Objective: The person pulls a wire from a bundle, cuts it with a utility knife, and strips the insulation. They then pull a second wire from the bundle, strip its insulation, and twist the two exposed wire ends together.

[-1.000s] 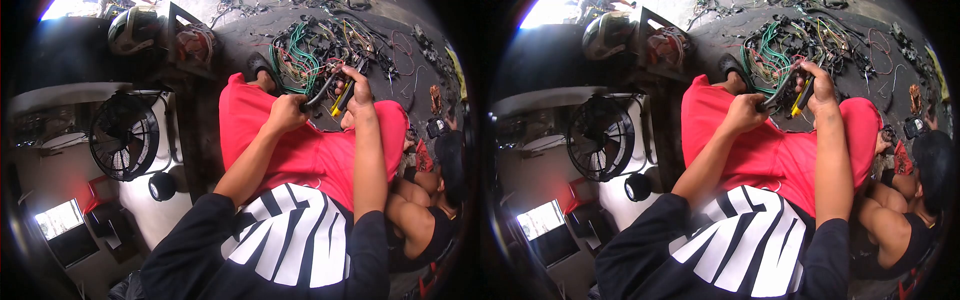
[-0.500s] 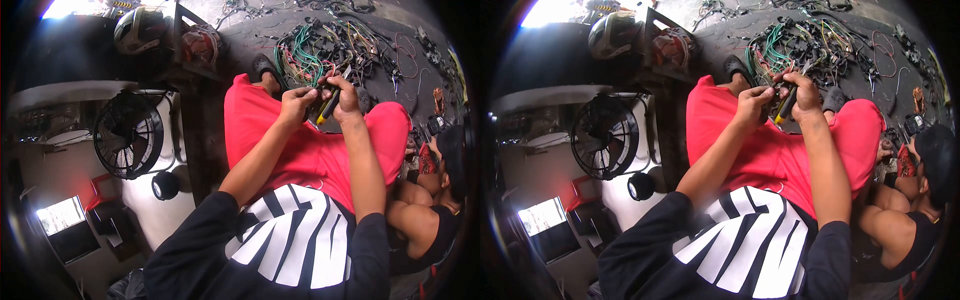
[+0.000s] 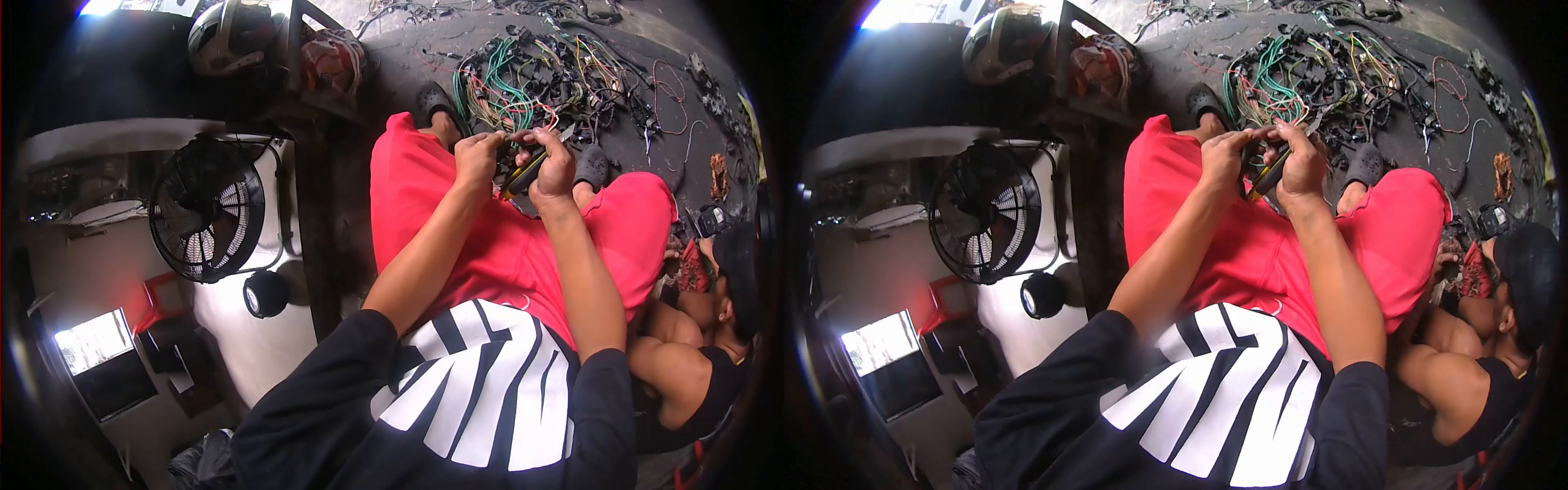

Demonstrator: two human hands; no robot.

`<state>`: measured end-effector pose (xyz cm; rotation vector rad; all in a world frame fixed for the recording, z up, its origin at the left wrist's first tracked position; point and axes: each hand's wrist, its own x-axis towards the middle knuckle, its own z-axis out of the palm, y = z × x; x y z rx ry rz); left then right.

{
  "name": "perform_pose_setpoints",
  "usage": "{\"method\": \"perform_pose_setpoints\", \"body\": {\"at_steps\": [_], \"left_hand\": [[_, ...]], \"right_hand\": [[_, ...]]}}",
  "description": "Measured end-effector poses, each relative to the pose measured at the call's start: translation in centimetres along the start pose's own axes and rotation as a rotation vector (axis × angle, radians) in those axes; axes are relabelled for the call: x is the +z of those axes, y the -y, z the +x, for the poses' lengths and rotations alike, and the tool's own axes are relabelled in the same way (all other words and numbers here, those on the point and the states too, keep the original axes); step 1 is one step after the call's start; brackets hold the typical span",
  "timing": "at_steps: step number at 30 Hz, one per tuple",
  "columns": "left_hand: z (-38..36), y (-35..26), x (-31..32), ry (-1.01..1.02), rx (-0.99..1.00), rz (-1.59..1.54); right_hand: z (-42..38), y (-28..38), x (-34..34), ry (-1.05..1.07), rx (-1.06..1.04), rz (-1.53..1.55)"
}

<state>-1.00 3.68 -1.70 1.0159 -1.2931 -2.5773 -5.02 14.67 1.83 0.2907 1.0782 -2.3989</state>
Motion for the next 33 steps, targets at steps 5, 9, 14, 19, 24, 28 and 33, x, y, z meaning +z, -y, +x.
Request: {"method": "perform_pose_setpoints", "body": {"at_steps": [5,9,14,19,24,28,33], "left_hand": [[-0.1,-1.1,1.0,-0.072,0.134,0.353],[1.8,-1.6,-0.2,-0.14,0.214,0.534],[10.2,-2.7,-8.6,-0.344,-0.001,0.023],[9.1,-6.2,-4.0,-0.455,-0.136,-0.255],[5.3,-4.0,-3.8,-0.276,0.294,0.957],[0.2,-4.3,0.5,-0.294,1.02,0.999],[-4.4,-4.6,2.1,0.449,0.714,0.89]], "right_hand": [[-0.4,0.1,0.3,0.041,-0.226,-0.263],[-1.5,0.6,0.7,0.163,-0.352,-0.496],[-3.5,2.2,1.4,0.204,-0.33,-0.449],[-3.5,2.2,1.9,0.254,-0.315,-0.475],[-1.9,5.1,-1.0,0.207,-0.153,-0.21],[-1.0,5.6,-1.4,0.153,-0.046,-0.147],[-1.0,5.7,-0.8,0.185,0.126,-0.028]]}}
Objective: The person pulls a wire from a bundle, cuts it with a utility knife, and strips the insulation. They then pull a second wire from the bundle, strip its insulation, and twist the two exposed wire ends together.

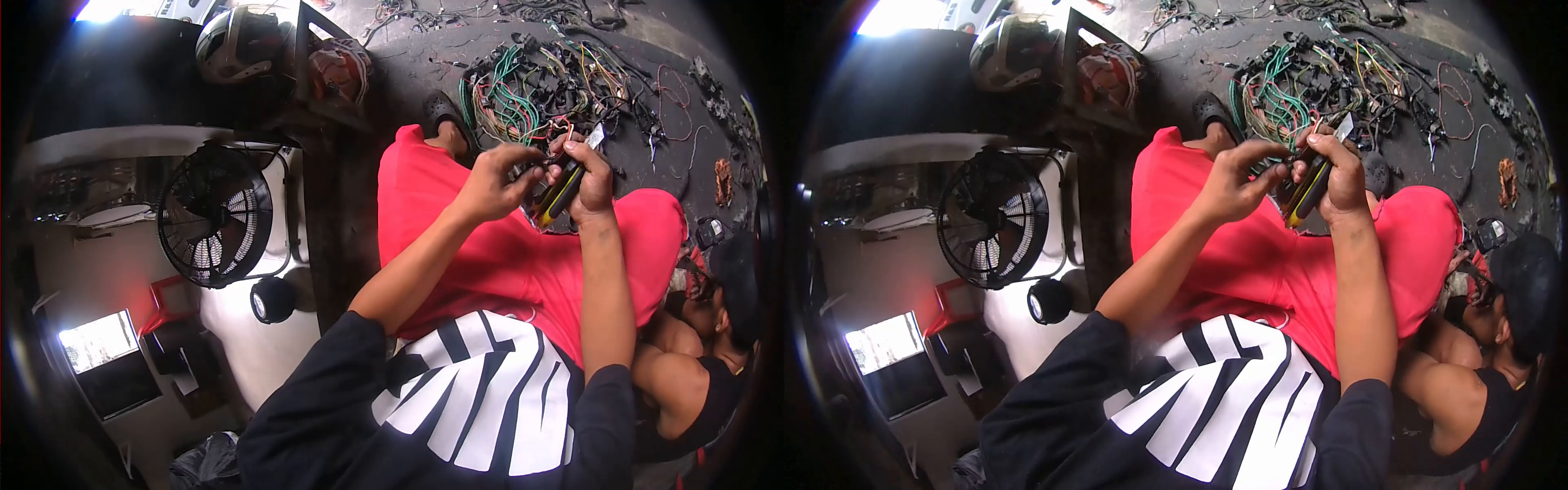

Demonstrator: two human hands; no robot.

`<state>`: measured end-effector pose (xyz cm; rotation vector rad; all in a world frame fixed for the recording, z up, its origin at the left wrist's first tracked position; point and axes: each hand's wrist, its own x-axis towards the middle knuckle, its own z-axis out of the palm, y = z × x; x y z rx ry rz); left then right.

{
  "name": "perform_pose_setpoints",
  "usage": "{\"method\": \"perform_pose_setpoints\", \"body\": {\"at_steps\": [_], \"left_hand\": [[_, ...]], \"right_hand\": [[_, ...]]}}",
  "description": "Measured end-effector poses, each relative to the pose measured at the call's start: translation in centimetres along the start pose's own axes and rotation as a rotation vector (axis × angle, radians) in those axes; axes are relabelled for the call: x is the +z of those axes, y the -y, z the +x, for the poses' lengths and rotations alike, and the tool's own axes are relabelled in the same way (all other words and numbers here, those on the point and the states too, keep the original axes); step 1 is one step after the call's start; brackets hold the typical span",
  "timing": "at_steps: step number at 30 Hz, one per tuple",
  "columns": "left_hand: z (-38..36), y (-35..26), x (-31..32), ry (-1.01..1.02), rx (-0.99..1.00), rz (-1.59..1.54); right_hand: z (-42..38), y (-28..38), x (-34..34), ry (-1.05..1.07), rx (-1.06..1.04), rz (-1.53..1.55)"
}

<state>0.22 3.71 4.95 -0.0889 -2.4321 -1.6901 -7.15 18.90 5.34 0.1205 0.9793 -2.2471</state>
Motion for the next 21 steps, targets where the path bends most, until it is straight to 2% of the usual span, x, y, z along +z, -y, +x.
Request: {"method": "perform_pose_setpoints", "body": {"at_steps": [3,6,10,13,16,21], "left_hand": [[-1.1,1.4,0.8,-0.06,-0.135,-0.152],[-1.2,1.5,0.8,-0.102,-0.267,-0.452],[-0.8,1.1,0.4,-0.18,-0.261,-0.197],[-0.9,2.1,0.8,-0.253,-0.241,-0.218],[-1.1,2.5,0.7,-0.213,-0.21,-0.113],[-0.8,2.5,-0.8,-0.096,-0.404,-0.492]], "right_hand": [[0.3,-0.3,-0.1,0.023,0.026,-0.016],[0.4,-0.7,0.1,0.012,0.034,-0.099],[0.3,-1.0,0.3,0.042,-0.022,-0.279],[0.5,-1.3,0.7,0.023,-0.059,-0.411],[0.7,-2.1,0.8,0.003,-0.064,-0.497],[0.7,-1.8,0.5,0.029,-0.042,-0.495]]}}
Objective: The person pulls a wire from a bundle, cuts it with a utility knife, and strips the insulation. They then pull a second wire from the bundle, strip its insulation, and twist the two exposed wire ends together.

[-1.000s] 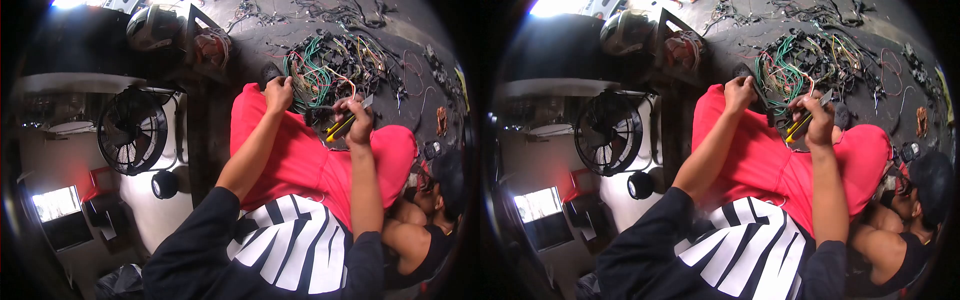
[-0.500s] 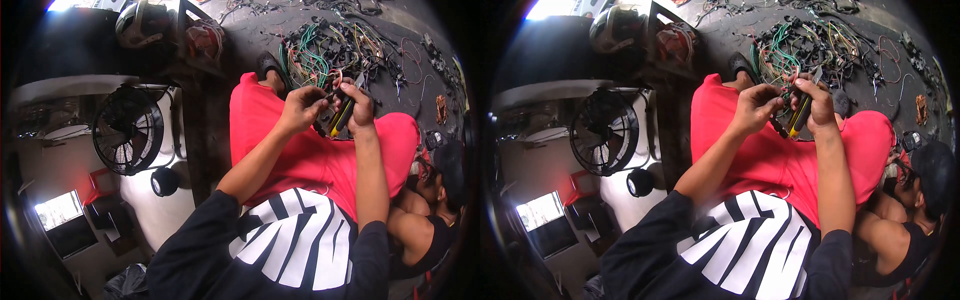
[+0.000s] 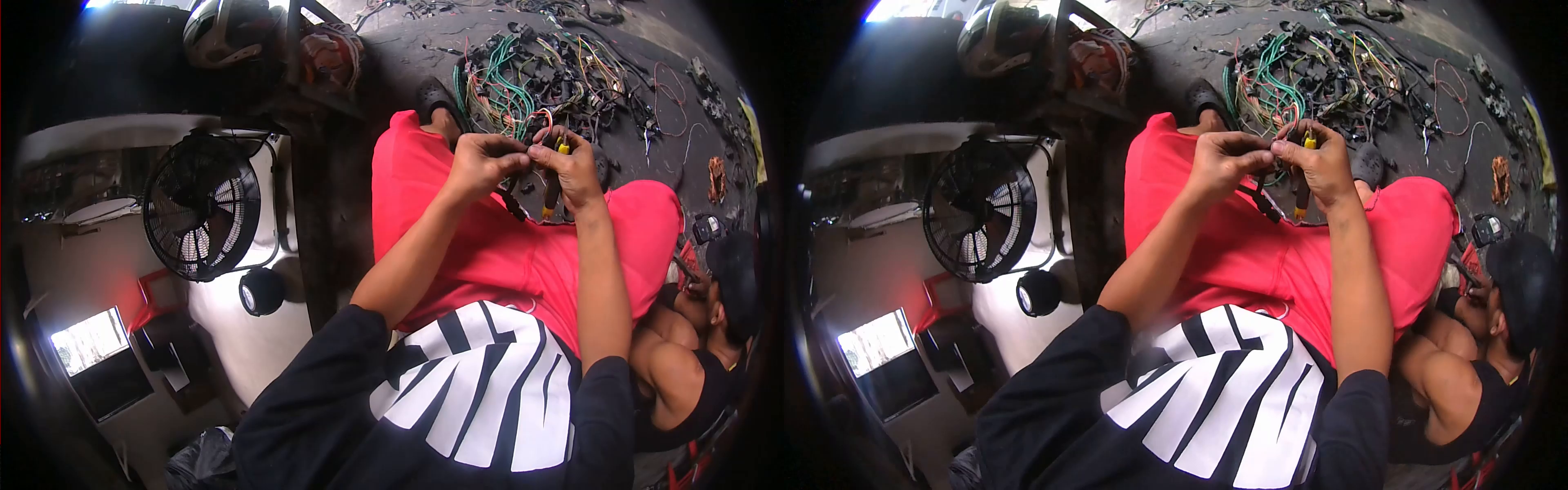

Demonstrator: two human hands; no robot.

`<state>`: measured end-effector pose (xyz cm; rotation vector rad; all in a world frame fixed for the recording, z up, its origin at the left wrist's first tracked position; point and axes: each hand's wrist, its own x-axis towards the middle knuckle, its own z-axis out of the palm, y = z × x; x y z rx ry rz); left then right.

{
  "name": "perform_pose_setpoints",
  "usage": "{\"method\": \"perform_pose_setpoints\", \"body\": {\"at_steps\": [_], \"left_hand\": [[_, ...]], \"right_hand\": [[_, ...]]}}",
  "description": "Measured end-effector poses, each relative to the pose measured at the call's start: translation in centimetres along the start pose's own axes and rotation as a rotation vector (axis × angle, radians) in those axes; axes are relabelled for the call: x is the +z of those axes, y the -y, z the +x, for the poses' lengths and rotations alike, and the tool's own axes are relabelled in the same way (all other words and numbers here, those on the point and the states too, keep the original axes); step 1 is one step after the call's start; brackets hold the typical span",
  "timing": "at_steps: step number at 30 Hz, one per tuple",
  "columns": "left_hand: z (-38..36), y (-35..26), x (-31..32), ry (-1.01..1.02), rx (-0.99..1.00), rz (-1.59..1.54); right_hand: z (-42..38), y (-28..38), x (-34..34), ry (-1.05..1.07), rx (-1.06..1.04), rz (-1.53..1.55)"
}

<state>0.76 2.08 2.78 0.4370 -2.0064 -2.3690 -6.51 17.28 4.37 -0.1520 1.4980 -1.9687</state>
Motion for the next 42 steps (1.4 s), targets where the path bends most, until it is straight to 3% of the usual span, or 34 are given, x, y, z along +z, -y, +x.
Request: {"method": "perform_pose_setpoints", "body": {"at_steps": [11,17,23,30,33,36,40,42], "left_hand": [[-0.2,-0.8,-0.4,0.033,0.029,0.167],[-0.1,-0.6,-1.2,0.109,-0.006,0.114],[0.2,0.1,-0.8,0.054,-0.032,0.084],[-1.1,-0.2,2.0,-0.182,0.278,0.412],[-0.5,-0.1,2.1,-0.222,0.328,0.497],[-0.1,-0.1,1.9,-0.241,0.229,0.342],[0.5,-0.1,0.8,-0.213,0.081,0.257],[0.7,0.2,0.5,-0.214,0.11,0.248]], "right_hand": [[-0.1,-0.2,-0.4,-0.01,0.0,0.01],[-0.3,0.3,-0.7,0.079,-0.007,-0.029],[-0.3,0.4,-1.0,0.139,-0.011,-0.087],[0.1,-1.2,-0.1,-0.069,-0.063,-0.102],[0.4,-1.7,0.2,-0.153,-0.234,-0.243],[0.3,-2.3,1.0,-0.201,-0.493,-0.337],[-0.4,-1.5,1.7,-0.137,-0.603,-0.349],[-0.6,-1.0,2.3,-0.108,-0.685,-0.358]]}}
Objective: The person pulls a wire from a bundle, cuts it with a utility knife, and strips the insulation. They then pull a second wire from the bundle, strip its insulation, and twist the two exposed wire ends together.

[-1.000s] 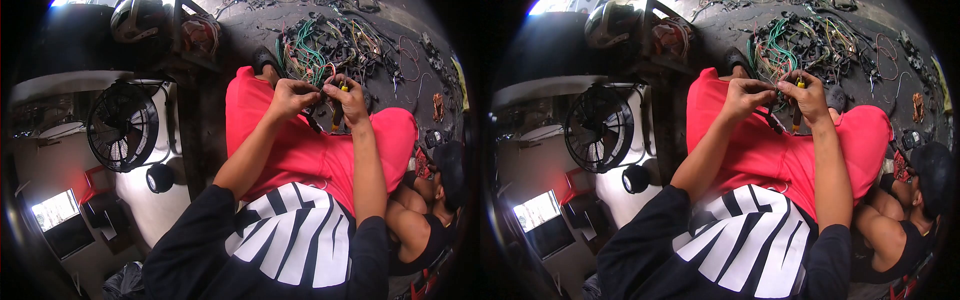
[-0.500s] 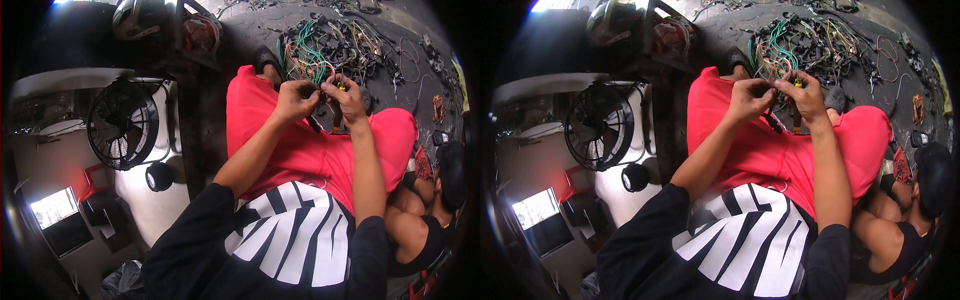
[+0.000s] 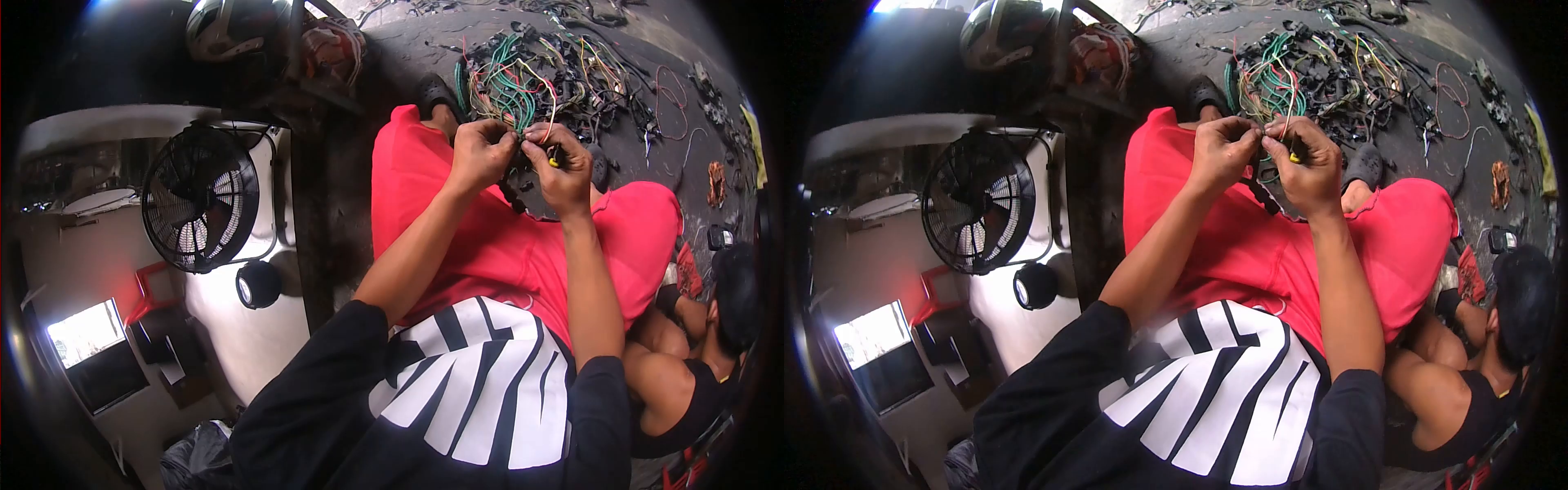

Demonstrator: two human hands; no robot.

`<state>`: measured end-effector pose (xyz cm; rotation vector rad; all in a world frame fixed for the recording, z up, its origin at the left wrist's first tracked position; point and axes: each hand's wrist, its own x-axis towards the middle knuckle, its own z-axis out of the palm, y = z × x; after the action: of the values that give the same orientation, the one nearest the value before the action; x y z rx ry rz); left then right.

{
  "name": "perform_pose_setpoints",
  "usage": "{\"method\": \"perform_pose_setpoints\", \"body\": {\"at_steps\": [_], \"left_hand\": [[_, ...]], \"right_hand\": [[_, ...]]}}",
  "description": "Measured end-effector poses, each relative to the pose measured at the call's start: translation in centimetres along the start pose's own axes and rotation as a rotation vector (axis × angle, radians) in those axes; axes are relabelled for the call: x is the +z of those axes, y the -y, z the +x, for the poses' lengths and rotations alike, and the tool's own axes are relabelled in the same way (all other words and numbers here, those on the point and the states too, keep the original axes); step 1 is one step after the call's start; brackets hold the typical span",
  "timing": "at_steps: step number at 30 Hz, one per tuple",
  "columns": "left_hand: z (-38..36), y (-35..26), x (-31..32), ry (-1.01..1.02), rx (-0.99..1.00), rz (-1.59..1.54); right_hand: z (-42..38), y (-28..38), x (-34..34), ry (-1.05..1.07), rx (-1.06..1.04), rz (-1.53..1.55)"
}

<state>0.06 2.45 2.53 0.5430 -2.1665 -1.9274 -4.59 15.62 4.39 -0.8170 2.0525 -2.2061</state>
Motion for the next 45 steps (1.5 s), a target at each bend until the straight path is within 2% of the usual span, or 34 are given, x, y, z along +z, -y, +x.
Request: {"method": "perform_pose_setpoints", "body": {"at_steps": [3,4,7,11,16,19,20,23,24,25,26,27,29,31,33,35,38,39,41,45], "left_hand": [[0.1,0.3,-0.7,0.092,0.067,-0.119],[0.0,0.2,-1.0,0.145,0.091,-0.174],[-0.4,-0.8,-2.1,0.284,0.01,-0.124],[0.0,0.4,-2.0,0.31,-0.2,-0.327],[0.0,0.5,-2.3,0.382,-0.346,-0.642],[-0.4,-0.3,-2.3,0.327,-0.412,-0.599],[-0.6,-0.1,-2.3,0.314,-0.381,-0.575],[0.0,1.3,-2.1,0.292,-0.27,-0.526],[0.1,1.1,-1.8,0.221,-0.281,-0.532],[0.4,1.6,-1.6,0.195,-0.213,-0.524],[0.5,0.4,-1.7,0.198,-0.28,-0.493],[0.9,0.9,-1.3,0.171,-0.298,-0.42],[1.1,2.4,-1.1,0.138,-0.281,-0.273],[1.0,0.0,-0.9,0.133,-0.285,-0.094],[2.2,2.0,-0.8,0.032,-0.196,0.037],[3.5,3.0,-1.5,-0.049,-0.367,-0.278],[4.8,5.7,-2.4,-0.131,-0.356,-0.17],[4.2,4.5,-2.2,-0.127,-0.378,-0.174],[4.3,8.2,-2.3,-0.153,-0.346,-0.177],[3.0,4.7,-0.7,-0.16,-0.38,-0.236]], "right_hand": [[0.4,0.3,-0.4,-0.028,0.141,0.117],[0.6,-0.2,-0.6,-0.036,0.099,0.123],[0.3,-0.2,-1.5,0.014,0.544,0.364],[0.2,-0.4,-1.5,0.032,0.591,0.52],[0.2,-0.1,-1.9,0.188,0.54,0.459],[0.3,0.4,-1.8,0.216,0.529,0.427],[0.4,0.7,-1.8,0.211,0.523,0.417],[0.5,1.4,-1.8,0.273,0.357,0.082],[0.7,1.2,-1.4,0.267,0.258,0.034],[0.7,0.8,-1.2,0.251,0.155,-0.023],[1.1,1.6,-0.7,0.246,0.127,0.039],[0.8,1.7,-0.2,0.185,0.224,0.175],[-0.2,1.8,0.3,0.161,0.357,0.096],[-0.8,0.9,0.9,0.087,0.376,0.168],[-0.8,0.9,1.0,0.142,0.33,0.159],[-1.0,3.4,1.2,0.213,0.232,0.019],[-2.2,1.5,1.6,0.203,0.251,0.061],[-1.8,1.2,1.5,0.192,0.272,0.09],[-1.7,0.5,0.9,0.174,0.33,0.143],[-1.0,2.1,0.0,0.173,0.357,0.102]]}}
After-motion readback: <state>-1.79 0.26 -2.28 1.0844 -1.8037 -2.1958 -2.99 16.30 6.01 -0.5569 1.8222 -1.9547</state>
